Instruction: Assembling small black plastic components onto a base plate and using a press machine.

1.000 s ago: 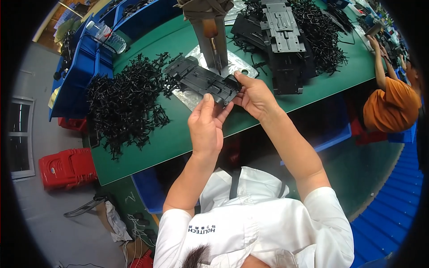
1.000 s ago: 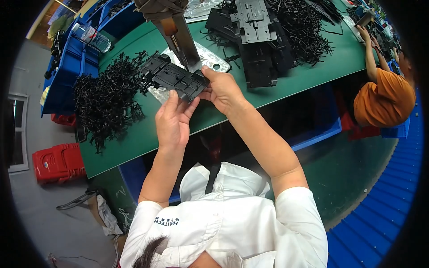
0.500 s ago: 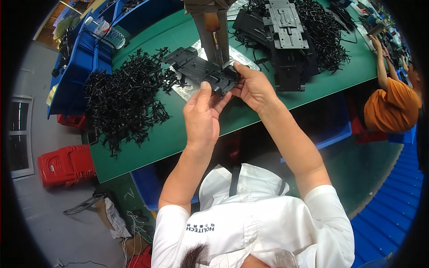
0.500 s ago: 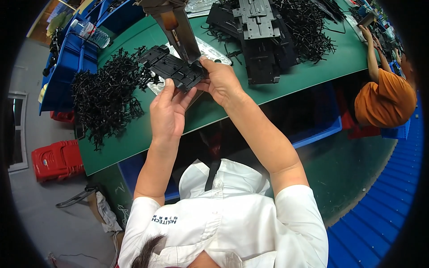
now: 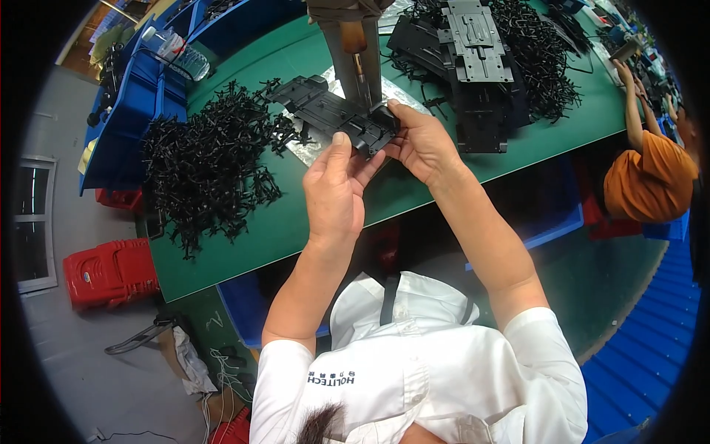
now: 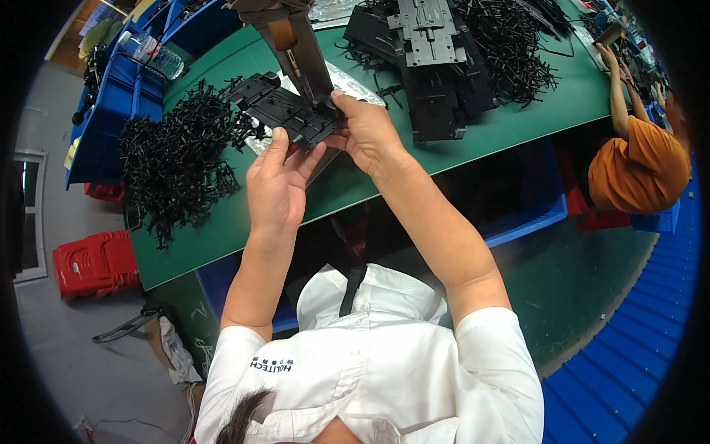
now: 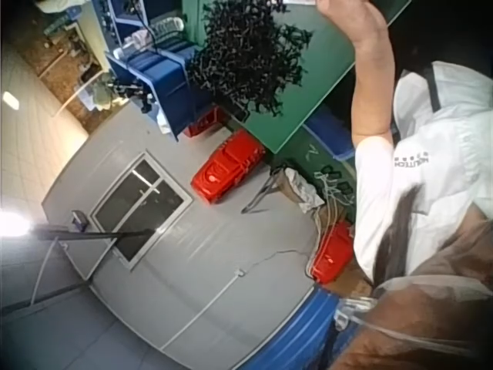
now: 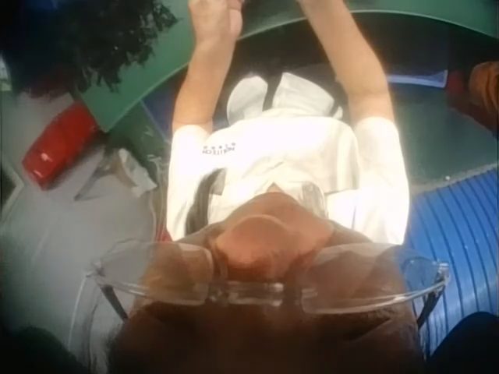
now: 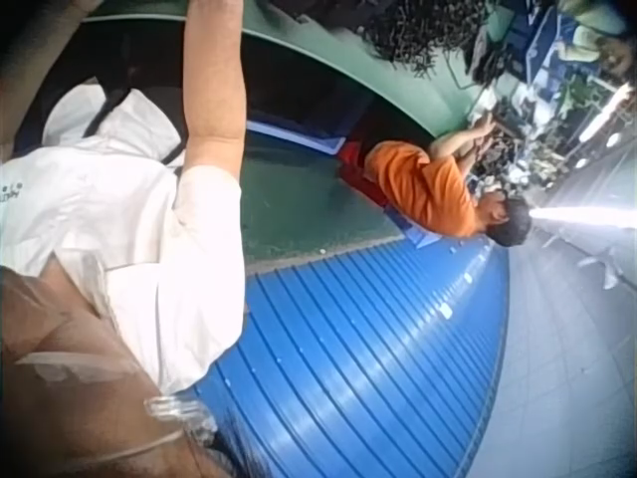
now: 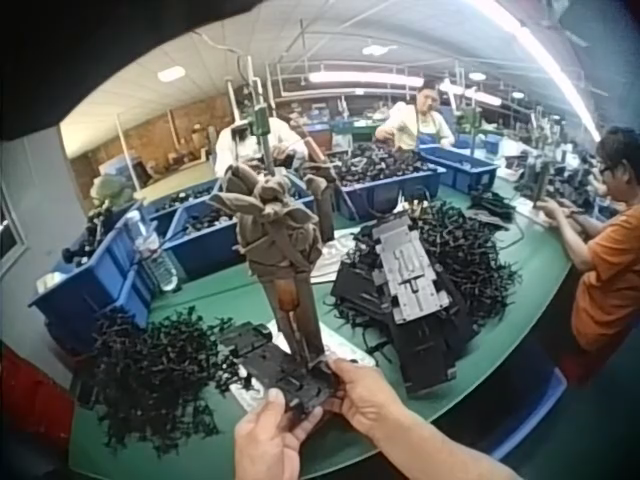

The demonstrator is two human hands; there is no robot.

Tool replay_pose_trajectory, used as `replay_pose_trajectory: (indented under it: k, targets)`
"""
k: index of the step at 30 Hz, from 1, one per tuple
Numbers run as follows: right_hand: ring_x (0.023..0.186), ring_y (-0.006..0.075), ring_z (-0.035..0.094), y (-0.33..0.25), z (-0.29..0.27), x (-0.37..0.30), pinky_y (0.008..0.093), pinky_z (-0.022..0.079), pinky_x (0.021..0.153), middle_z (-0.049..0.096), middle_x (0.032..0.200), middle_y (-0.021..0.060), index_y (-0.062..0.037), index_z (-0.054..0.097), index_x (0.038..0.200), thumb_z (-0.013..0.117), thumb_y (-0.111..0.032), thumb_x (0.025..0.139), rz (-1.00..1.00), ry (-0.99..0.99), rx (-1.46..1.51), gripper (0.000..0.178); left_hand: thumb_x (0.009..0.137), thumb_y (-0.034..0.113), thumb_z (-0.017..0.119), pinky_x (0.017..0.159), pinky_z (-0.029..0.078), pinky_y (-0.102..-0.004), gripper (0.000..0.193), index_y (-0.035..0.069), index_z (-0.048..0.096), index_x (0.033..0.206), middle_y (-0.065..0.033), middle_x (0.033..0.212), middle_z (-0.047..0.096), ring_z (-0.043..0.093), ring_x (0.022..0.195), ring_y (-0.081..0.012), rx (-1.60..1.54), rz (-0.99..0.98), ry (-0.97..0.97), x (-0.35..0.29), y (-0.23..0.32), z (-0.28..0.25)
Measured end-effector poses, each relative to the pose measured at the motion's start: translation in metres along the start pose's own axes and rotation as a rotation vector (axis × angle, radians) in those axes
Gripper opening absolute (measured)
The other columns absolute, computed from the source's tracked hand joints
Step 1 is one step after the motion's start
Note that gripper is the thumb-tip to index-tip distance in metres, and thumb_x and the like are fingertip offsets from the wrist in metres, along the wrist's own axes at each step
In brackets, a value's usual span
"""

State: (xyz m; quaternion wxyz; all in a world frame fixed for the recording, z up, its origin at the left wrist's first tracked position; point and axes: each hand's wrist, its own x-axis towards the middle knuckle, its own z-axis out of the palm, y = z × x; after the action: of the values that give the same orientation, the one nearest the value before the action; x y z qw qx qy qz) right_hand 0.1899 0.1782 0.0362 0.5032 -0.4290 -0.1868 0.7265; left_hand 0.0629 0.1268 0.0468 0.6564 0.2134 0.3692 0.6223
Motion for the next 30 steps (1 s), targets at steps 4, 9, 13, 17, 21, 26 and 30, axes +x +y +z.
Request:
replay_pose_trajectory:
  k: [4, 9, 13, 17, 21, 26, 30]
  targets:
    - [0.07, 0.012, 0.061, -0.0001, -0.001, 0.0016, 0.0265, 0.051, 0.063, 0.063, 0.081, 0.0051, -0.0051, 0.059, 0.095, 0.05, -0.023, 0.092, -0.003, -0.008, 0.008, 0.021, 0.093, 0.022, 0.052, 0.08, 0.053, -0.0329, 0.028, -0.005, 0.055, 0.1, -0.0115, 0.097, 0.06, 0.059, 0.087, -0.0177, 0.003, 0.0, 0.001, 0.0013, -0.0003, 0.0001]
    - [0.07, 0.0124, 0.061, 0.0023, -0.0018, 0.0014, 0.0273, 0.051, 0.064, 0.063, 0.081, 0.0053, -0.0052, 0.059, 0.095, 0.05, -0.024, 0.092, -0.003, -0.013, 0.018, 0.021, 0.093, 0.023, 0.052, 0.08, 0.053, -0.033, 0.028, -0.005, 0.055, 0.099, -0.0117, 0.097, 0.06, 0.059, 0.087, -0.0177, 0.008, 0.001, 0.01, -0.0008, 0.0007, 0.0004]
    - [0.071, 0.013, 0.062, 0.0015, -0.001, 0.0006, 0.0281, 0.052, 0.065, 0.063, 0.081, 0.0058, -0.0049, 0.059, 0.095, 0.05, -0.023, 0.092, -0.009, -0.006, 0.03, 0.021, 0.093, 0.023, 0.052, 0.079, 0.053, -0.0329, 0.028, -0.005, 0.055, 0.099, -0.0116, 0.096, 0.06, 0.06, 0.087, -0.0177, 0.012, -0.002, 0.013, -0.0004, 0.0018, 0.0022]
    - [0.07, 0.013, 0.062, 0.0018, -0.0016, 0.002, 0.0282, 0.052, 0.066, 0.063, 0.081, 0.0057, -0.0048, 0.059, 0.095, 0.05, -0.023, 0.092, -0.006, -0.027, 0.027, 0.021, 0.093, 0.023, 0.052, 0.079, 0.053, -0.033, 0.028, -0.005, 0.055, 0.099, -0.0117, 0.096, 0.06, 0.06, 0.086, -0.0179, 0.012, -0.005, 0.01, 0.0004, 0.0028, 0.0014]
    - [0.07, 0.0127, 0.061, 0.0, -0.0006, 0.0022, 0.028, 0.052, 0.065, 0.063, 0.081, 0.0056, -0.0048, 0.059, 0.095, 0.05, -0.023, 0.092, -0.009, -0.014, 0.025, 0.021, 0.093, 0.023, 0.052, 0.079, 0.053, -0.0331, 0.028, -0.005, 0.055, 0.098, -0.0117, 0.096, 0.06, 0.06, 0.086, -0.0179, 0.004, 0.002, 0.005, 0.0011, 0.0024, 0.0029]
    - [0.069, 0.0125, 0.061, -0.0008, 0.0003, 0.002, 0.0276, 0.051, 0.064, 0.063, 0.08, 0.0056, -0.0047, 0.059, 0.095, 0.05, -0.023, 0.092, -0.003, -0.002, 0.024, 0.021, 0.092, 0.023, 0.052, 0.08, 0.053, -0.0332, 0.028, -0.004, 0.056, 0.097, -0.0116, 0.095, 0.06, 0.06, 0.087, -0.0179, 0.005, -0.004, -0.001, 0.0014, 0.0031, 0.0034]
    - [0.068, 0.0126, 0.061, -0.0006, -0.0003, 0.0036, 0.0275, 0.051, 0.064, 0.063, 0.079, 0.0055, -0.0045, 0.059, 0.094, 0.05, -0.023, 0.092, 0.002, 0.006, 0.02, 0.021, 0.092, 0.023, 0.053, 0.08, 0.052, -0.0332, 0.028, -0.004, 0.056, 0.097, -0.0113, 0.095, 0.061, 0.06, 0.087, -0.0179, 0.005, -0.004, -0.005, 0.0014, 0.0032, 0.0036]
